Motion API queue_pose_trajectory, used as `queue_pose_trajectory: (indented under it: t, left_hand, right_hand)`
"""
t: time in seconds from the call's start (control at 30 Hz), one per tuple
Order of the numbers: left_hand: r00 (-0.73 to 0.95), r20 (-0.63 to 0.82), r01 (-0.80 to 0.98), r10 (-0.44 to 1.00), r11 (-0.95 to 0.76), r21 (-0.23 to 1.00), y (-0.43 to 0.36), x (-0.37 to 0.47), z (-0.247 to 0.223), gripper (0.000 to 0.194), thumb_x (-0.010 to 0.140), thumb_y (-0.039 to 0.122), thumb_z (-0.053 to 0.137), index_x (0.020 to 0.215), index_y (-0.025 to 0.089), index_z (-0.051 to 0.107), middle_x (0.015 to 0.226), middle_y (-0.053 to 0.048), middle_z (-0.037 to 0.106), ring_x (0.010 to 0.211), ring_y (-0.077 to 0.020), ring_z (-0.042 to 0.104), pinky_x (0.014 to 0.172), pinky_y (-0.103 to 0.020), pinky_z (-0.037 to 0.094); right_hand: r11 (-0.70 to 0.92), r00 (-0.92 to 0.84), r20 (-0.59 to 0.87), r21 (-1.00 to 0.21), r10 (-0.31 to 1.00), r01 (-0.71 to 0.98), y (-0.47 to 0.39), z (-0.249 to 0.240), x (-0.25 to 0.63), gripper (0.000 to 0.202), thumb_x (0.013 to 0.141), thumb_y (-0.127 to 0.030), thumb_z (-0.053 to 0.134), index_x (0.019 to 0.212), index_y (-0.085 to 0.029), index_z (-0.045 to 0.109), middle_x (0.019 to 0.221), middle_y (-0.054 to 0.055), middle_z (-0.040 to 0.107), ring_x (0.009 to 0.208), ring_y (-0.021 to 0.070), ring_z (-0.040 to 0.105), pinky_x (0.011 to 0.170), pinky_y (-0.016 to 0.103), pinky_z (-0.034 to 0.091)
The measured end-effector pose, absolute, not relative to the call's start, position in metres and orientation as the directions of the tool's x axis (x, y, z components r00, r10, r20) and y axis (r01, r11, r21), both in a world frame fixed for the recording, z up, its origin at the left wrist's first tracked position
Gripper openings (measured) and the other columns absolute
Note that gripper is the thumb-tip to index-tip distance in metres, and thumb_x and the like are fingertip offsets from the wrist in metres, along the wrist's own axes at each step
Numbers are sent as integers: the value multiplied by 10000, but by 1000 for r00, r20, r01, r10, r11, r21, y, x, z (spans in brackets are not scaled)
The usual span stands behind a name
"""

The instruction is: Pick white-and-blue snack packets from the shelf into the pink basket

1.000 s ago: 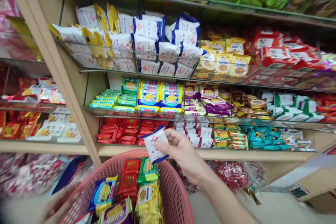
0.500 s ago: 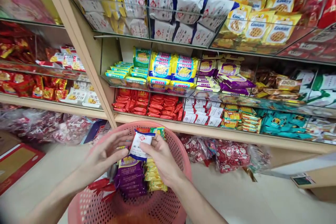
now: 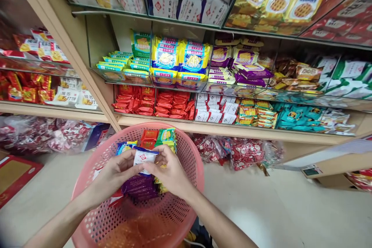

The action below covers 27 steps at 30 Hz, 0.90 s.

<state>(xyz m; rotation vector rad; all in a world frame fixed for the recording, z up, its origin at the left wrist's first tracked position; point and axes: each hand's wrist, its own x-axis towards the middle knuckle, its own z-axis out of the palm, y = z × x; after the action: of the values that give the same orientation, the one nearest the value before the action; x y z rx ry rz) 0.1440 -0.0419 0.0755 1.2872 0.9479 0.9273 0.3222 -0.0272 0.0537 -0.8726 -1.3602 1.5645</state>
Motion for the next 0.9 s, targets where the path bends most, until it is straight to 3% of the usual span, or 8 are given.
queue_pose_trajectory:
  t: [0.1, 0.2, 0.33, 0.53, 0.7, 0.9]
  left_hand:
    - [347, -97, 41, 933, 88, 995, -48, 146, 72, 197, 841, 307, 606, 975, 169, 563, 942, -28, 654, 884, -174, 587, 813, -298, 464]
    - [392, -181, 273, 902, 74, 959, -58, 154, 67, 179, 837, 320, 577, 931, 167, 588, 852, -16, 632, 801, -173, 562, 706, -273, 436]
    - [438, -301, 591, 847, -19, 806, -71, 169, 49, 159, 820, 253, 554, 954, 187, 607, 863, -7, 646, 808, -179, 574, 697, -268, 395]
    - [467, -451, 803, 760, -151, 576, -72, 185, 21, 216, 784, 198, 534, 992, 184, 589, 959, -74, 674, 912, -248, 626, 754, -324, 437]
    - [412, -562, 904, 717, -241, 354, -75, 193, 17, 352, 812, 203, 493, 1161, 177, 534, 1119, -140, 644, 1030, -323, 607, 826, -425, 460]
    - [421, -537, 888, 731, -212, 408, -78, 199, 1, 480, 816, 189, 477, 1294, 220, 446, 1146, -143, 636, 1078, -322, 590, 869, -429, 442]
  right_hand:
    - [9, -344, 38, -996, 938, -86, -28, 47, 341, 327, 800, -374, 654, 1066, -245, 515, 1001, 23, 603, 845, 139, 583, 761, 299, 471]
    - [15, -190, 28, -997, 981, -71, -26, 40, 361, 327, 804, -420, 636, 1052, -241, 520, 980, 28, 606, 841, 144, 591, 788, 319, 472]
    - [-2, -40, 1, -997, 999, -80, -23, 31, 381, 328, 790, -432, 651, 1027, -233, 542, 949, 24, 605, 857, 148, 595, 819, 327, 472]
    - [23, -1, 23, -993, 1000, -114, -25, 22, 388, 332, 787, -420, 659, 1037, -234, 545, 946, 26, 610, 871, 143, 578, 821, 320, 484]
    - [30, 13, 28, -992, 1000, -123, -28, 20, 390, 336, 775, -422, 666, 1022, -227, 547, 943, 31, 612, 854, 146, 584, 812, 328, 497]
    - [27, 18, 25, -993, 1000, -116, -32, 19, 390, 330, 778, -424, 654, 1017, -226, 543, 930, 27, 612, 822, 150, 591, 805, 349, 504]
